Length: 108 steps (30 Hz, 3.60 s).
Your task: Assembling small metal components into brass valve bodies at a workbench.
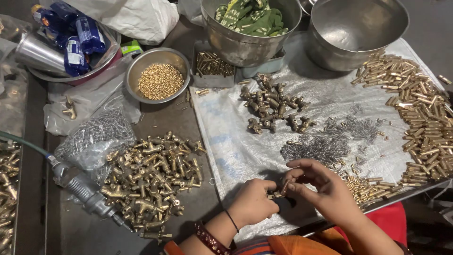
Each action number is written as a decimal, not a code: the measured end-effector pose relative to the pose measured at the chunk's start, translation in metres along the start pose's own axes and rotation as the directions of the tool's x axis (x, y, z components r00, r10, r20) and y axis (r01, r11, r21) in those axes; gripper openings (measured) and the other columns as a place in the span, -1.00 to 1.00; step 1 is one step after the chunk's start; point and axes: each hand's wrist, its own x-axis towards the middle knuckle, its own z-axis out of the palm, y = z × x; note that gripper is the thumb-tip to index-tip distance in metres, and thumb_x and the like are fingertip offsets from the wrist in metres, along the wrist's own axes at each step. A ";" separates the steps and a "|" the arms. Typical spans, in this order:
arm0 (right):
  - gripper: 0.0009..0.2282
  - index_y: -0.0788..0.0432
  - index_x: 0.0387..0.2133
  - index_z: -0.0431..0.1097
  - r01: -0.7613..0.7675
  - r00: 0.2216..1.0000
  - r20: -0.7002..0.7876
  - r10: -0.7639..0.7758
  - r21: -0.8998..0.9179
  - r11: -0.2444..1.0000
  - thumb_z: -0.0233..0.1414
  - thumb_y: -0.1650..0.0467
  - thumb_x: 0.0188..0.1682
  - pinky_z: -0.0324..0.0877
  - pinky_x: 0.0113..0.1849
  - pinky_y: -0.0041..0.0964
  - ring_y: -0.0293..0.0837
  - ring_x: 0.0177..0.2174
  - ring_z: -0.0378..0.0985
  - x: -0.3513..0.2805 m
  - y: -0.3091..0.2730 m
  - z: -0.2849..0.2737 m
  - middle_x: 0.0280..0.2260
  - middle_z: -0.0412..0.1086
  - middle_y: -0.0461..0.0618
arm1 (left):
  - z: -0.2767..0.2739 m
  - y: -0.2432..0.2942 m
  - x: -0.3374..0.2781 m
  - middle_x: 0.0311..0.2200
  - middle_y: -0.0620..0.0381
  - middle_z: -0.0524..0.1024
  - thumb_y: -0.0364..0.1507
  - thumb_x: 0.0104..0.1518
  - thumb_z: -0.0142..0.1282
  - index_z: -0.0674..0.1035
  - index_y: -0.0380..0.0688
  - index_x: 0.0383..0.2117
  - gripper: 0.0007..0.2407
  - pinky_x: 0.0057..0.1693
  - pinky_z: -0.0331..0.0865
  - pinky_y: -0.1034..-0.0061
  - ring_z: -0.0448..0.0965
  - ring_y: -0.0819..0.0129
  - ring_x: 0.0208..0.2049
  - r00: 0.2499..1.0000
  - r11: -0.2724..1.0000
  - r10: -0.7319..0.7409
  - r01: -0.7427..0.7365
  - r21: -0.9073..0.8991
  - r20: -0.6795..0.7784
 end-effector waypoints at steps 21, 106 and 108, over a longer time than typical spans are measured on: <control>-0.84 -0.01 -0.28 0.61 -0.276 0.885 -0.382 -0.267 -0.890 0.362 0.21 0.33 -0.13 0.50 -0.24 -0.18 -0.05 -0.34 0.64 -0.029 0.005 -0.099 -0.23 0.56 -0.12 | -0.009 0.001 0.012 -0.47 0.05 0.63 -0.42 0.28 0.04 0.65 -0.41 -0.37 -0.77 -0.37 0.46 0.57 0.57 0.47 -0.54 0.993 0.795 -0.101 0.048 -0.605 -0.054; -0.84 0.15 -0.30 0.56 0.086 0.966 -0.143 -0.215 -0.605 0.791 0.22 0.41 -0.15 0.53 -0.25 -0.30 -0.11 -0.32 0.64 -0.025 0.020 -0.019 -0.35 0.61 -0.04 | -0.055 0.094 -0.001 -0.14 0.12 0.65 -0.64 0.14 0.14 0.59 -0.12 0.01 -0.70 -0.10 0.51 0.55 0.62 0.44 -0.20 0.793 0.771 0.478 -0.585 -0.252 -0.378; -0.80 0.17 -0.29 0.54 0.433 0.897 0.219 -0.385 -0.614 0.660 0.20 0.43 -0.20 0.51 -0.21 -0.25 0.00 -0.21 0.64 -0.023 0.018 -0.008 -0.19 0.52 0.00 | -0.041 0.080 0.000 -0.22 0.19 0.61 -0.66 0.06 0.09 0.52 -0.05 0.08 -0.59 -0.26 0.43 0.56 0.56 0.50 -0.32 0.906 0.854 0.335 -0.408 -0.322 -0.260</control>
